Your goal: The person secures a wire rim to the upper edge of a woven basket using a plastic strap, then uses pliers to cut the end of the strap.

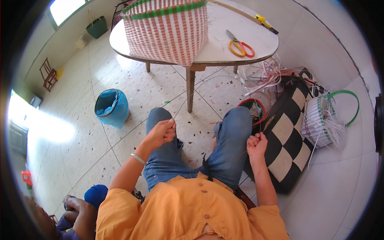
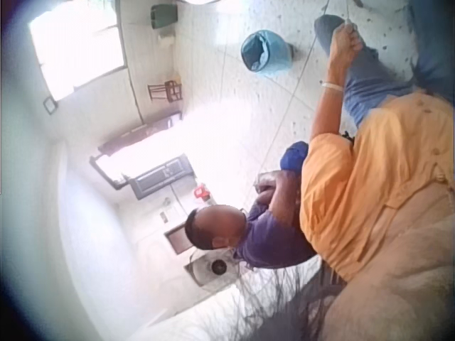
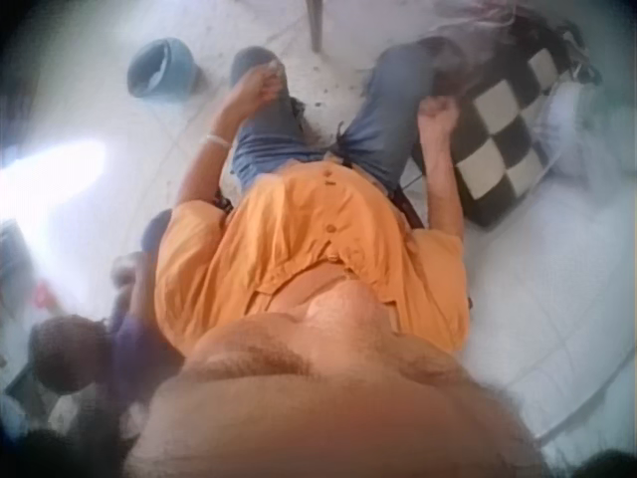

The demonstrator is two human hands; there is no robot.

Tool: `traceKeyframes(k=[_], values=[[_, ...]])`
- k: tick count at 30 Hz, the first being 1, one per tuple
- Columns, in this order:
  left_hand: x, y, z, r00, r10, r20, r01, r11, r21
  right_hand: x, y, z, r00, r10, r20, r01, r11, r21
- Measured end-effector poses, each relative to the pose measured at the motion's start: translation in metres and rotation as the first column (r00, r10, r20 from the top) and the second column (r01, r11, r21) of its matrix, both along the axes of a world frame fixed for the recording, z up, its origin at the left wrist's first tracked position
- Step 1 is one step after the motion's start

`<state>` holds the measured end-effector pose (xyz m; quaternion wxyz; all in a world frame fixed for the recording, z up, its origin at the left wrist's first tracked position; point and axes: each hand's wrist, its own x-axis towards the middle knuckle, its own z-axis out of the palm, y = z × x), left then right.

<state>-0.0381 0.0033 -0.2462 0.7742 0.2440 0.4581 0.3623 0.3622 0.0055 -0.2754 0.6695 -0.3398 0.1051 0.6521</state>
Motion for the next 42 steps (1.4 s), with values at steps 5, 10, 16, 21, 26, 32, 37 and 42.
traceKeyframes(k=[5,10,16,21,26,32,37,42], values=[[-0.011,0.007,-0.004,0.987,0.15,0.06,-0.153,0.987,0.043,-0.053,-0.024,0.025,0.97,0.244,-0.008,-0.235,0.941,0.242],[-0.041,-0.004,-0.007,0.983,0.173,0.056,-0.174,0.985,0.004,-0.041,-0.047,0.044,0.624,0.58,0.525,-0.659,0.751,-0.046],[-0.061,-0.023,-0.011,0.99,0.143,0.02,-0.143,0.99,-0.018,-0.021,-0.066,0.03,0.369,0.455,0.81,-0.604,0.78,-0.163],[-0.066,-0.028,-0.016,0.983,0.178,0.047,-0.176,0.983,-0.051,-0.023,-0.068,0.022,-0.094,0.032,0.995,-0.759,0.645,-0.093],[-0.073,-0.025,-0.016,0.98,0.184,0.074,-0.182,0.983,-0.037,-0.031,-0.067,0.063,-0.456,-0.427,0.781,-0.85,0.467,-0.241],[-0.056,-0.034,0.0,0.972,0.23,0.054,-0.233,0.971,0.06,-0.042,-0.049,0.086,-0.618,-0.684,0.386,-0.763,0.407,-0.502],[-0.035,-0.035,-0.002,0.947,0.285,0.146,-0.306,0.94,0.152,-0.077,-0.046,0.052,-0.458,-0.658,0.598,-0.887,0.289,-0.361],[-0.01,-0.035,-0.005,0.905,0.338,0.257,-0.382,0.912,0.145,-0.126,-0.041,0.04,-0.452,-0.59,0.669,-0.884,0.397,-0.247]])
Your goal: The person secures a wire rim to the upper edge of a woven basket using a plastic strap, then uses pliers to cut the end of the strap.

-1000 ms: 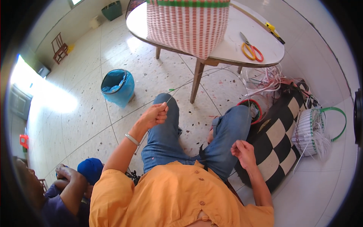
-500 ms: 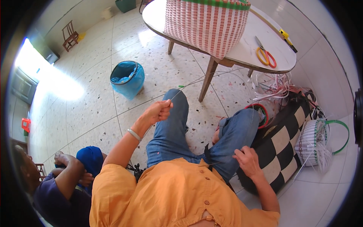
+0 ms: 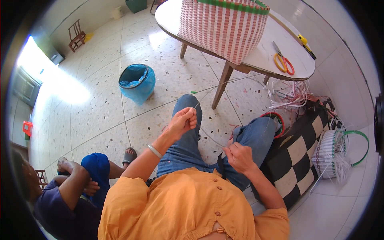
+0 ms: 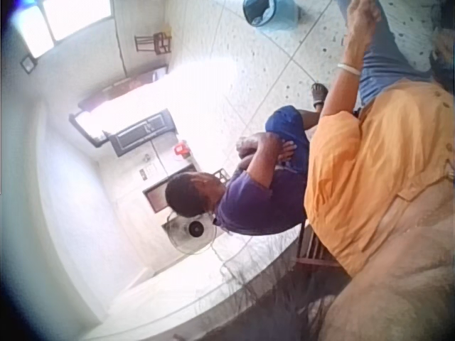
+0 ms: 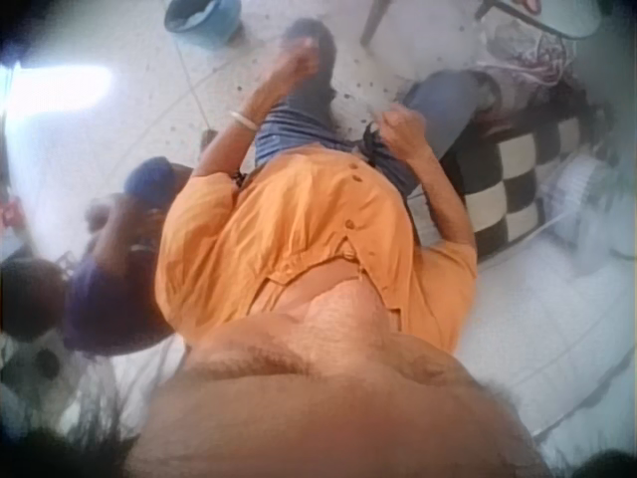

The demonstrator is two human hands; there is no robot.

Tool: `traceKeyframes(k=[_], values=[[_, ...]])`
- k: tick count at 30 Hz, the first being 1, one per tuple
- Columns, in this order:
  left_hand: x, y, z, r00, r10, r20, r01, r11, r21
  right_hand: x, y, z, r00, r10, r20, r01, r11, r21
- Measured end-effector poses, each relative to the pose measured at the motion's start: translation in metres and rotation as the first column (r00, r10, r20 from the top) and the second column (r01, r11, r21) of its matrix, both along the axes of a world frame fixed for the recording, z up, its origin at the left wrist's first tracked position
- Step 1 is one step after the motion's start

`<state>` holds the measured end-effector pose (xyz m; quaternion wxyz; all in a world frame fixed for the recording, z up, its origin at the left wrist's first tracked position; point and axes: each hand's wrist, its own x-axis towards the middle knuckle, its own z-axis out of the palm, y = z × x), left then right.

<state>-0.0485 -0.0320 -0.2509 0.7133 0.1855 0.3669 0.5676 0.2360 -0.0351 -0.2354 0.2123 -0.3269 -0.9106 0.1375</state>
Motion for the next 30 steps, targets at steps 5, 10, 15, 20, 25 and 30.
traceKeyframes(k=[5,10,15,20,25,30], values=[[0.008,-0.005,0.007,0.992,0.035,-0.122,-0.033,0.999,0.023,-0.027,0.008,-0.012,0.989,-0.147,-0.005,0.146,0.989,-0.029],[0.01,-0.003,0.008,0.993,-0.077,-0.084,0.087,0.99,0.112,-0.042,0.0,-0.019,0.99,-0.141,-0.021,0.141,0.99,0.006],[0.019,-0.004,0.004,0.99,-0.118,0.073,0.098,0.968,0.23,-0.054,-0.001,-0.018,0.982,-0.188,0.017,0.189,0.979,-0.071],[0.02,-0.009,0.006,0.976,-0.135,0.171,0.117,0.987,0.111,-0.061,-0.007,-0.004,0.988,-0.147,0.054,0.156,0.953,-0.261],[0.001,-0.024,0.001,0.985,-0.071,0.159,0.078,0.996,-0.04,-0.031,0.027,0.023,0.969,-0.144,-0.202,0.087,0.96,-0.266],[-0.012,-0.04,0.011,0.988,-0.152,0.011,0.152,0.984,-0.095,0.038,0.128,0.011,0.867,-0.389,-0.312,0.486,0.8,0.352]])
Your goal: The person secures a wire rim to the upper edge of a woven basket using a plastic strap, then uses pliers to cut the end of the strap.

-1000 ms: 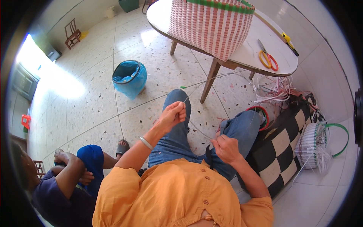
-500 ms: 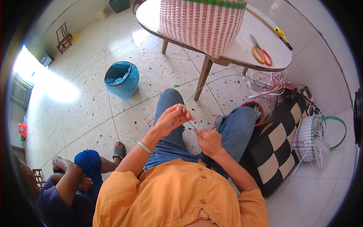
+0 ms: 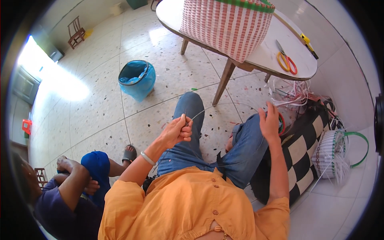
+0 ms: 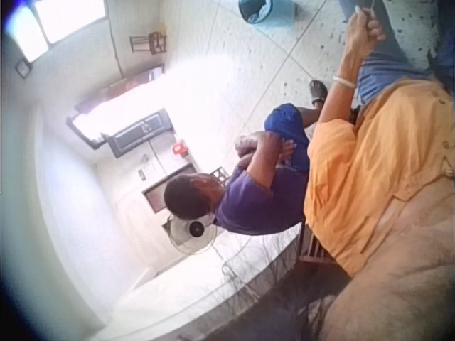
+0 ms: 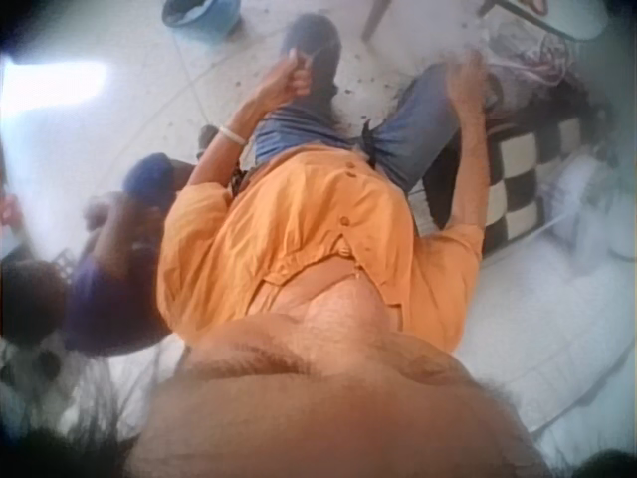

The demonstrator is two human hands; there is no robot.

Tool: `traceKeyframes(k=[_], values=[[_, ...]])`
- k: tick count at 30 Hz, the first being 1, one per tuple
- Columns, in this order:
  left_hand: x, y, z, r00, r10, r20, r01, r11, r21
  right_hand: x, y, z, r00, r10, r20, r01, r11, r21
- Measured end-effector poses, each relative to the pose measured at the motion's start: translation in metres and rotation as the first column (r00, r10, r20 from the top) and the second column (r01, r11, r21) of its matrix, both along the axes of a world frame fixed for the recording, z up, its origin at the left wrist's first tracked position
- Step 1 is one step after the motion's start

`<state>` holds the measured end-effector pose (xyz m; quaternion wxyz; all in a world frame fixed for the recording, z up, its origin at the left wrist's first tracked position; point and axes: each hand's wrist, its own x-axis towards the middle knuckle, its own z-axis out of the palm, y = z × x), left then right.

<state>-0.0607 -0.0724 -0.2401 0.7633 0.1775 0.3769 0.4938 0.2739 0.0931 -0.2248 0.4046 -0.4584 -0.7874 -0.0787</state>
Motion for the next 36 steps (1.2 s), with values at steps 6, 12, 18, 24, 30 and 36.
traceKeyframes(k=[6,12,18,24,30,36], values=[[-0.003,-0.007,-0.005,0.992,0.016,-0.128,-0.02,0.999,-0.03,0.005,0.003,-0.011,0.953,0.266,-0.148,-0.287,0.627,-0.724],[-0.002,-0.002,0.007,0.895,-0.029,-0.445,0.036,0.999,0.007,-0.002,-0.006,-0.012,0.903,0.167,-0.395,-0.426,0.454,-0.782],[0.003,0.012,0.008,0.84,-0.165,-0.516,0.234,0.97,0.07,-0.028,-0.01,-0.008,0.867,0.366,-0.338,-0.491,0.518,-0.7],[0.012,0.019,0.01,0.831,-0.227,-0.507,0.255,0.967,-0.015,-0.026,-0.001,-0.009,0.9,0.311,-0.304,-0.431,0.542,-0.721],[0.009,0.027,0.0,0.884,-0.097,-0.457,0.11,0.994,0.002,-0.025,0.0,0.015,0.86,0.056,-0.506,-0.508,0.179,-0.843],[-0.009,0.051,0.011,0.972,0.032,-0.235,-0.014,0.997,0.08,0.005,-0.015,0.016,0.439,-0.498,-0.748,-0.854,0.028,-0.52]])
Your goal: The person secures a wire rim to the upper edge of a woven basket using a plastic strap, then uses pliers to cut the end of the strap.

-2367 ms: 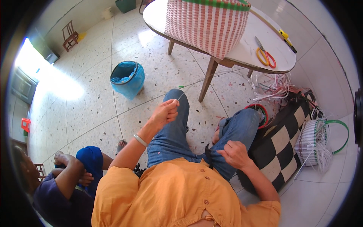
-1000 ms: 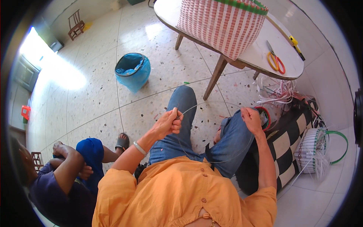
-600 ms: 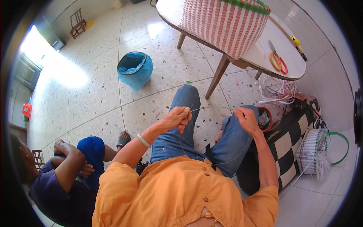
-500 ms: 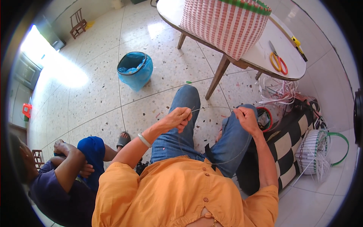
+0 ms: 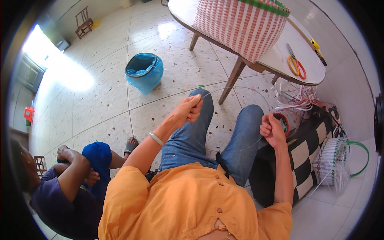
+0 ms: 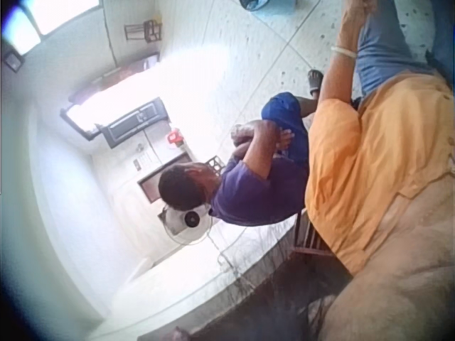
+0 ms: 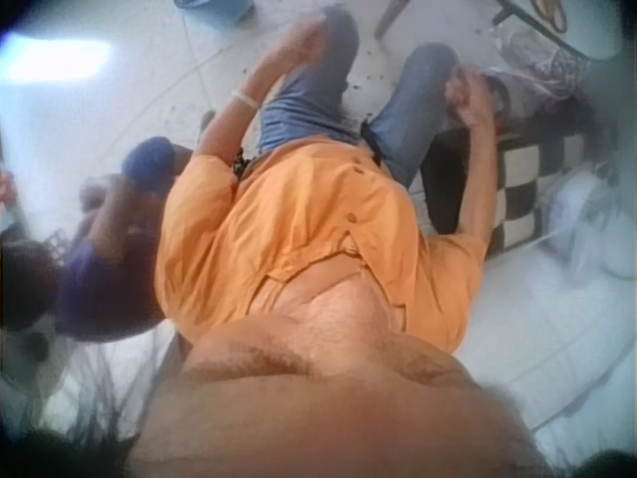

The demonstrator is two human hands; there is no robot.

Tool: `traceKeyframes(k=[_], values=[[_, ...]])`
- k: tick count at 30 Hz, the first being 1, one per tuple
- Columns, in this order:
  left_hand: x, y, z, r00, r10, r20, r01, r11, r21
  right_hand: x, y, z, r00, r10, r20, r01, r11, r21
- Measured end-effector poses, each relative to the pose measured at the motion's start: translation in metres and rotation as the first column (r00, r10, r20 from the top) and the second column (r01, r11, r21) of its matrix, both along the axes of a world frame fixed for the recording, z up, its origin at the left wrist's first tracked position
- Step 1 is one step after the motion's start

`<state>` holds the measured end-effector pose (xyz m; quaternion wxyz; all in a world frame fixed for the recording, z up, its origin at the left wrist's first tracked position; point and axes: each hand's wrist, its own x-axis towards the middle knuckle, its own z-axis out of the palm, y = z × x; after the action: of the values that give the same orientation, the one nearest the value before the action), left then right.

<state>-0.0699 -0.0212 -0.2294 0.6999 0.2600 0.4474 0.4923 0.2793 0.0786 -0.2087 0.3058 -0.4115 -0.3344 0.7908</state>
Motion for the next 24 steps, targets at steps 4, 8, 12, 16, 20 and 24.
traceKeyframes(k=[4,8,12,16,20,24], values=[[0.0,0.004,0.012,0.992,0.09,0.093,-0.09,0.996,-0.005,-0.01,-0.008,0.001,0.964,-0.114,-0.239,0.112,0.993,-0.022],[-0.007,-0.002,0.018,0.983,0.156,0.099,-0.156,0.988,-0.002,-0.023,-0.026,0.007,0.967,-0.131,-0.217,0.125,0.991,-0.039],[-0.009,-0.009,0.025,0.977,0.199,0.074,-0.201,0.979,0.019,-0.03,-0.035,0.011,0.97,-0.079,-0.228,0.075,0.997,-0.029],[-0.004,-0.011,0.033,0.956,0.288,0.06,-0.29,0.956,0.037,-0.035,-0.045,0.014,0.978,-0.016,-0.207,0.012,1.0,-0.017],[-0.004,-0.007,0.027,0.948,0.31,0.065,-0.313,0.949,0.029,-0.04,-0.048,0.014,0.982,0.0,-0.188,-0.007,0.999,-0.036],[-0.007,-0.004,0.019,0.951,0.295,0.096,-0.3,0.953,0.039,-0.04,-0.048,0.014,0.98,0.047,-0.192,-0.05,0.999,-0.014]])
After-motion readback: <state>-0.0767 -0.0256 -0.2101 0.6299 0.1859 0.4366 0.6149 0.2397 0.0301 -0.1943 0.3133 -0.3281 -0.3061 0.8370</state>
